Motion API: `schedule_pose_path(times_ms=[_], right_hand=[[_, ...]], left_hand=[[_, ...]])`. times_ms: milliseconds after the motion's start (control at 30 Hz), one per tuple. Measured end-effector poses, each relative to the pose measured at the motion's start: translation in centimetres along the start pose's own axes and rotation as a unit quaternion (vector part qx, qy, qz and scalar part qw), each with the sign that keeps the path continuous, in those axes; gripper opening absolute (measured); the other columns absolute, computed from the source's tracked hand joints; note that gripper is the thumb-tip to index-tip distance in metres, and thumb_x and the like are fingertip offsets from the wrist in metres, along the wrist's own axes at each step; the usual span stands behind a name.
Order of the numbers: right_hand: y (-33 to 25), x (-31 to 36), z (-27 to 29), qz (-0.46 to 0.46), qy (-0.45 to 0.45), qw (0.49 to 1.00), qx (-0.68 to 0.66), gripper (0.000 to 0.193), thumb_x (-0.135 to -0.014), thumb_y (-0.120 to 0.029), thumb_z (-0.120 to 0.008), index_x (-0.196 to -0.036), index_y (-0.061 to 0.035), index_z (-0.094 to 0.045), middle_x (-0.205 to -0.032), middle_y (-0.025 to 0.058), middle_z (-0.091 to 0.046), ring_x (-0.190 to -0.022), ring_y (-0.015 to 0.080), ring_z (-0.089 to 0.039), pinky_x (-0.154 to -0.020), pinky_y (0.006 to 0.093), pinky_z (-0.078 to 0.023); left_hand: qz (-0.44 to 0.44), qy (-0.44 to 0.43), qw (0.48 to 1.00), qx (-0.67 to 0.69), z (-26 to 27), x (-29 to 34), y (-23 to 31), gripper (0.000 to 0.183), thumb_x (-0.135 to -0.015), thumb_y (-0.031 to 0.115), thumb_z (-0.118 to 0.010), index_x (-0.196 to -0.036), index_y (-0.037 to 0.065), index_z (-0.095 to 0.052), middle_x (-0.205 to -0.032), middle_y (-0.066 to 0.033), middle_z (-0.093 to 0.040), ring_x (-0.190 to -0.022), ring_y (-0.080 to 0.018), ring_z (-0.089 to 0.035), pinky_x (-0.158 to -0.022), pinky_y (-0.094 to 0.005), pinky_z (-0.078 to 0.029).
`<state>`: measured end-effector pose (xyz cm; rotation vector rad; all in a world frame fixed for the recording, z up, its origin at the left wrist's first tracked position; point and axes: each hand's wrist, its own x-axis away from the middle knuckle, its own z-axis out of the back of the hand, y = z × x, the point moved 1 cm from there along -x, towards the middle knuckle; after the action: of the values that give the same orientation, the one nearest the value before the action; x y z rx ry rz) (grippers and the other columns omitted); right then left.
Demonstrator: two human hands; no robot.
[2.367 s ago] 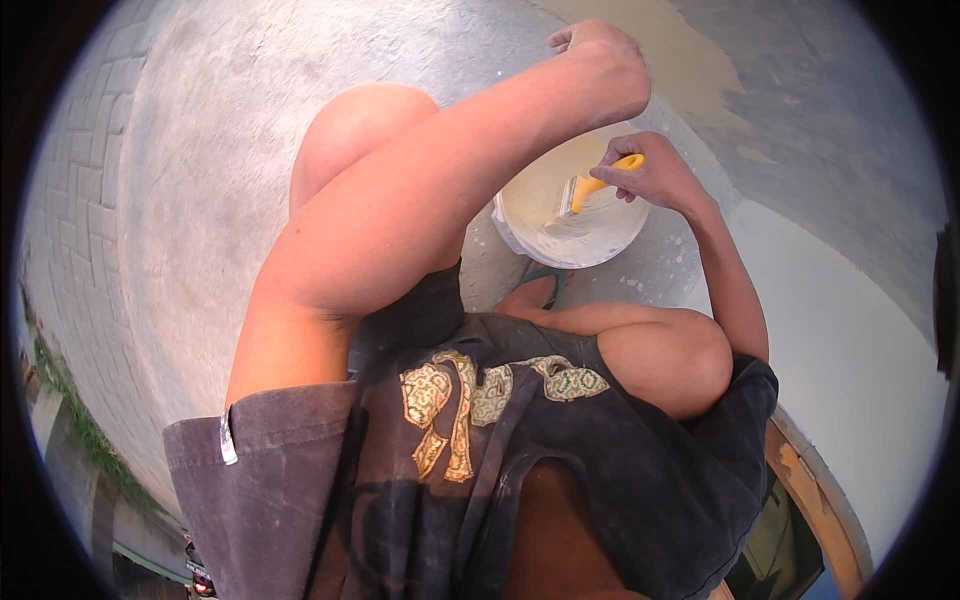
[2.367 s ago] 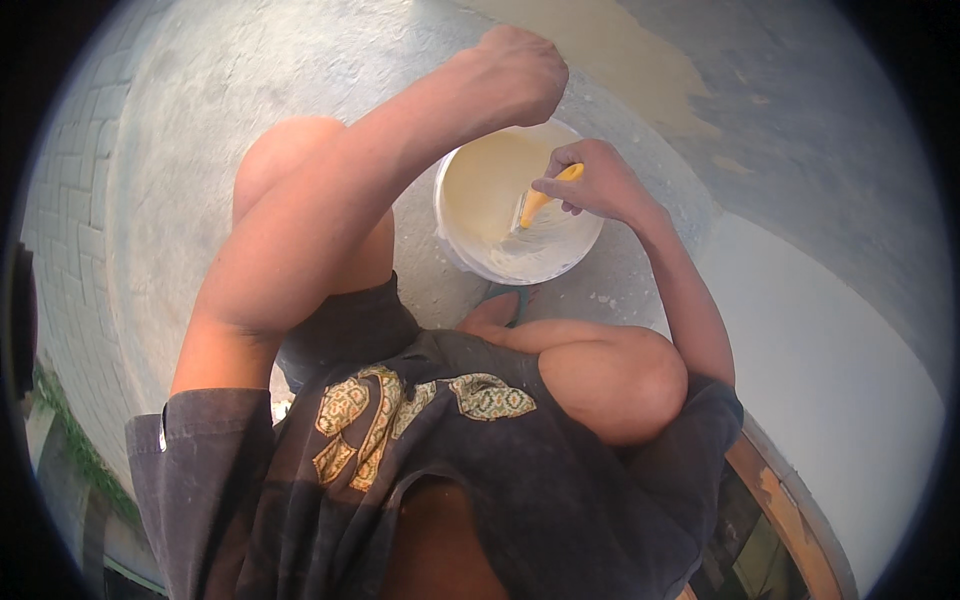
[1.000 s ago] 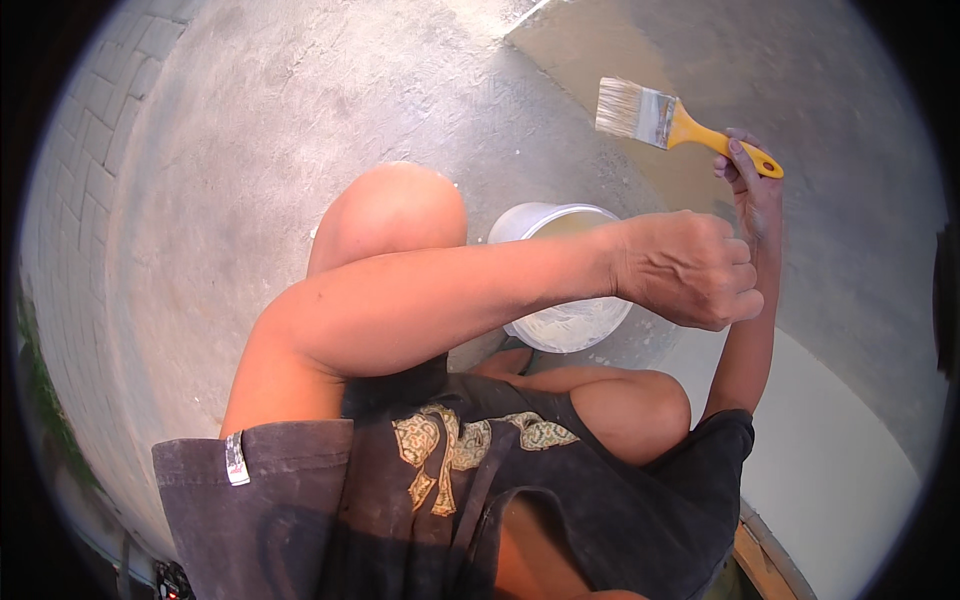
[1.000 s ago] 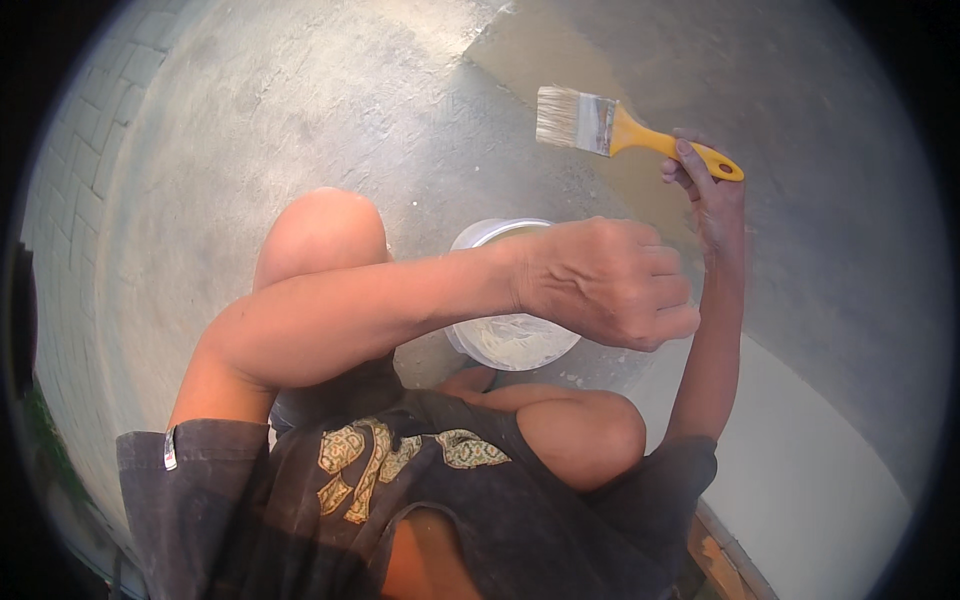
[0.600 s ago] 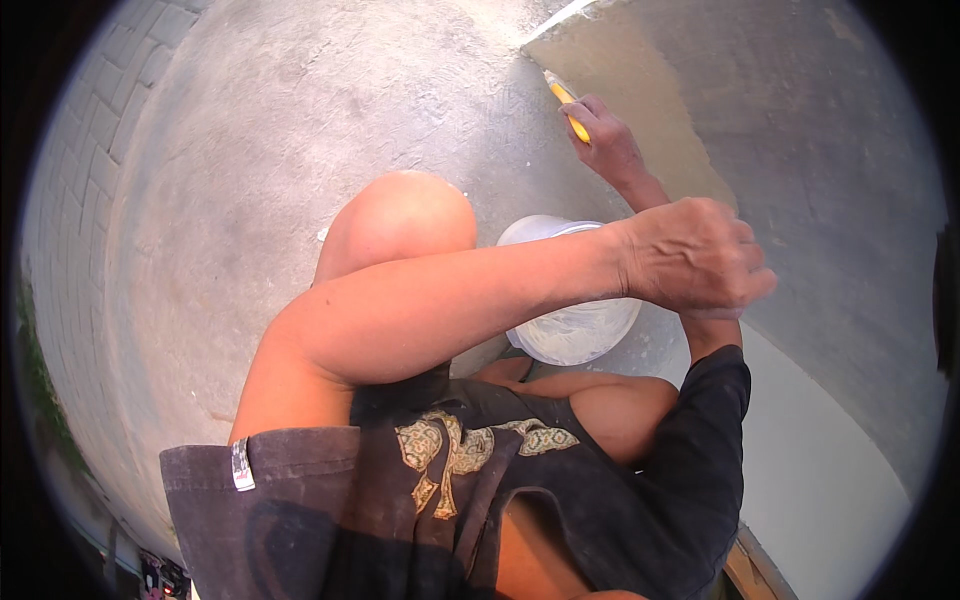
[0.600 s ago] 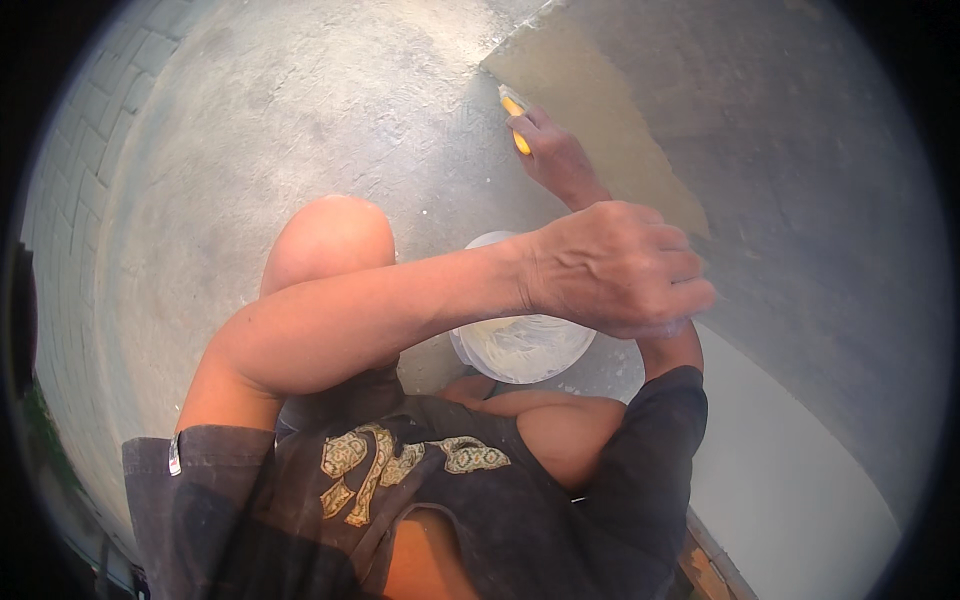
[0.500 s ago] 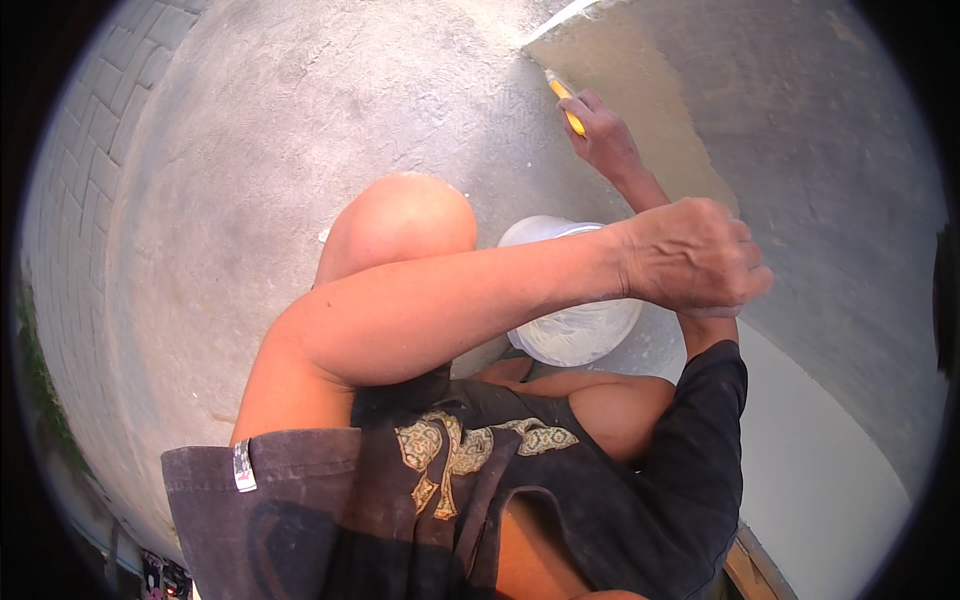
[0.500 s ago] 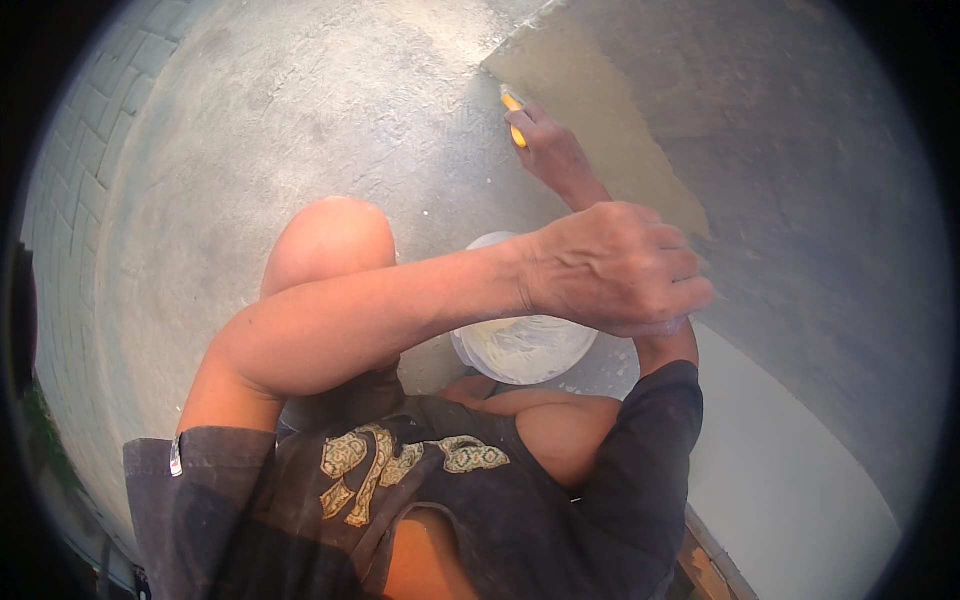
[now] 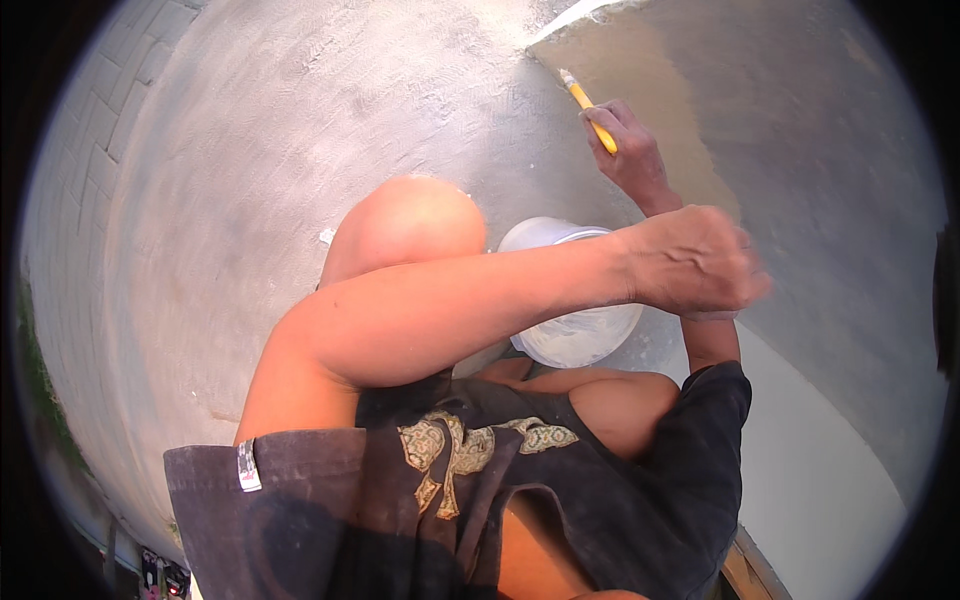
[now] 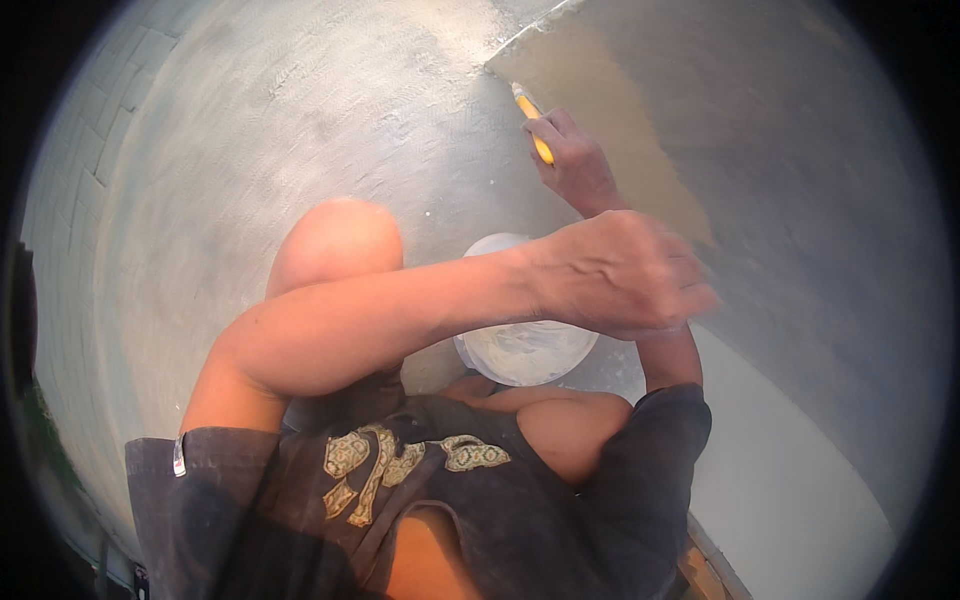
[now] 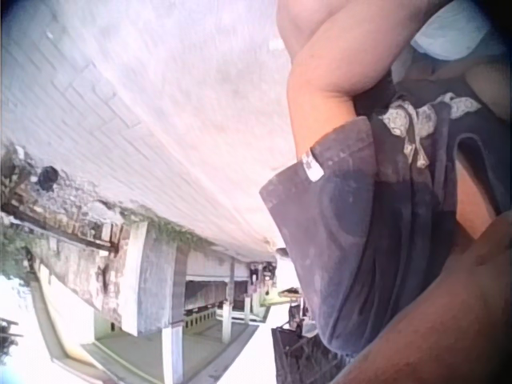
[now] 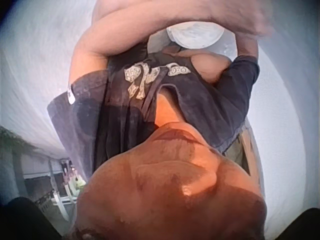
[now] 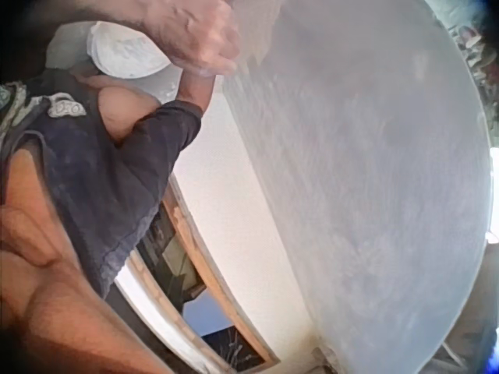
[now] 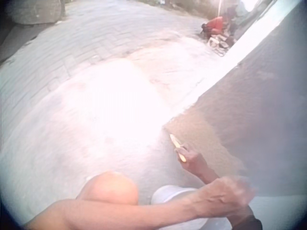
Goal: The person paints the exterior wall of a building using a brush, periodically dipping the brush into a bucket of yellow paint.
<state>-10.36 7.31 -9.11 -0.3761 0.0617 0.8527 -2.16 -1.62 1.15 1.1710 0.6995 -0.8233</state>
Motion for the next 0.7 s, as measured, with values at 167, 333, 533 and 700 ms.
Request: schedule_pose_path(times_ms=[167, 333, 533, 700], right_hand=[[2.8, -1.2, -3.8, -0.025, -0.045, 0.999, -0.012, 0.018, -0.08, -0.003, -0.065, -0.097, -0.0065, -0.061, -0.086, 0.0109, -0.057, -0.072, 0.0316, -0.06, -0.063, 0.0384, -0.049], [1.5, -1.3, 0.6, -0.043, -0.013, 0.998, 0.046, 0.018, -0.08, -0.003, -0.065, -0.097, -0.0071, -0.061, -0.087, 0.0111, -0.057, -0.07, 0.0321, -0.06, -0.062, 0.0384, -0.049], [-0.2, -1.6, -2.5, -0.019, -0.019, 1.0, -0.005, 0.023, -0.076, -0.003, -0.064, -0.098, -0.0079, -0.059, -0.091, 0.0109, -0.056, -0.076, 0.0323, -0.06, -0.063, 0.0408, -0.05], [2.8, -4.3, -5.3, -0.011, -0.03, 0.999, 0.021, 0.021, -0.077, -0.003, -0.063, -0.098, -0.0084, -0.06, -0.089, 0.0107, -0.056, -0.076, 0.0333, -0.06, -0.064, 0.0415, -0.05]], left_hand=[[0.008, -0.043, 0.999, -0.012, -0.5, -0.4, -0.2, 0.013, -0.067, 0.012, -0.061, -0.064, 0.008, -0.049, -0.057, -0.0051, -0.052, -0.058, -0.0213, -0.059, -0.048, -0.0339, -0.048], [0.004, -0.046, 0.999, -0.013, -0.3, -0.7, -0.3, 0.012, -0.067, 0.012, -0.061, -0.064, 0.007, -0.05, -0.058, -0.0054, -0.053, -0.058, -0.0212, -0.06, -0.048, -0.0341, -0.049], [0.009, -0.056, 0.998, -0.012, -0.7, 0.2, 0.0, 0.011, -0.067, 0.013, -0.062, -0.066, 0.007, -0.052, -0.059, -0.0056, -0.055, -0.061, -0.0207, -0.061, -0.05, -0.0335, -0.05], [0.009, -0.081, 0.997, -0.012, -0.4, -0.5, -0.5, 0.011, -0.067, 0.012, -0.062, -0.067, 0.007, -0.052, -0.06, -0.0057, -0.055, -0.061, -0.0211, -0.062, -0.05, -0.0336, -0.05]])
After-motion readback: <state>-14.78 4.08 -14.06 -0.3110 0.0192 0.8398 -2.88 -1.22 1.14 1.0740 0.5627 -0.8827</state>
